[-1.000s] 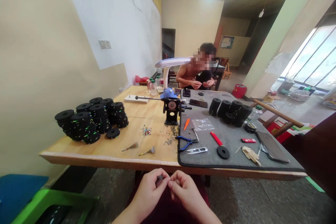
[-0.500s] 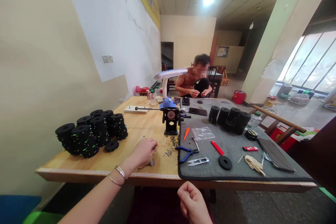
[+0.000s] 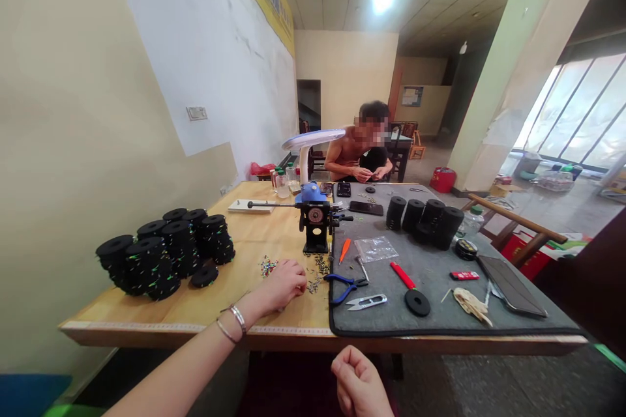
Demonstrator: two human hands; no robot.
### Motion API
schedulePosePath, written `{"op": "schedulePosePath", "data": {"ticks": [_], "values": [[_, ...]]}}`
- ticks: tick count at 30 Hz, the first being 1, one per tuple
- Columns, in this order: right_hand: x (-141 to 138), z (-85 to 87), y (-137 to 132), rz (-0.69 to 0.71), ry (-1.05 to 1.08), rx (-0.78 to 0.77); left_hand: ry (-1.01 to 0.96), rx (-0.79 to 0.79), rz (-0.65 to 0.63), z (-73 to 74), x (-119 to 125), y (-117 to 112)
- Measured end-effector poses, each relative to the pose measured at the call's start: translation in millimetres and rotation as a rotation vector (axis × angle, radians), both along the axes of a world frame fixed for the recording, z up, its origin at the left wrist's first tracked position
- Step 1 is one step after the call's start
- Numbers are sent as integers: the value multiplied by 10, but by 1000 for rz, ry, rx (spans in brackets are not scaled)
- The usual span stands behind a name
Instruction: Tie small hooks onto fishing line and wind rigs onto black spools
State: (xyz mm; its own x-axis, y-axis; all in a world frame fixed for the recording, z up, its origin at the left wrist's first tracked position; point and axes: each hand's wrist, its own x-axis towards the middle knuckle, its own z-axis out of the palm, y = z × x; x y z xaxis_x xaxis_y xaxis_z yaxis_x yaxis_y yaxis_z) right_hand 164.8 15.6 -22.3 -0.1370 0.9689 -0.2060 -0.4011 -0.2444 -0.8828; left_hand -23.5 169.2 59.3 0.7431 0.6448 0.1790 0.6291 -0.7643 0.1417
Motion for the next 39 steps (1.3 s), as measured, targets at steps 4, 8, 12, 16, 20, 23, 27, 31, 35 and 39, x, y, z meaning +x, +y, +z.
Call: {"op": "schedulePosePath", "data": {"ticks": [4, 8, 12, 16, 20, 23, 27, 31, 35, 39], "values": [[6, -1, -6, -9, -7, -12, 0, -23, -63, -59, -5, 88], [-6, -26, -5, -16, -2, -21, -11, -67, -117, -57, 22, 142], [-18, -50, -6, -13, 1, -18, -58, -116, -129, -31, 59, 151], [-25, -57, -13, -5, -5, -19, -168, -145, -69, 8, 52, 87], [-25, -30, -32, -15, -19, -12, -334, -170, 40, 86, 19, -53], [-28, 48, -69, -34, -61, -1, -462, -229, 126, 91, 38, -311], [-66, 186, -158, -26, -139, 25, -908, -678, 290, -97, 145, -915], [-142, 230, -253, 37, -214, 56, -1226, -1064, 504, -390, 246, -1469], [-204, 160, -291, 69, -299, 56, -1377, -1236, 592, -563, 268, -1659], [-239, 73, -274, 60, -395, 81, -1473, -1344, 580, -598, 253, -1648]]}}
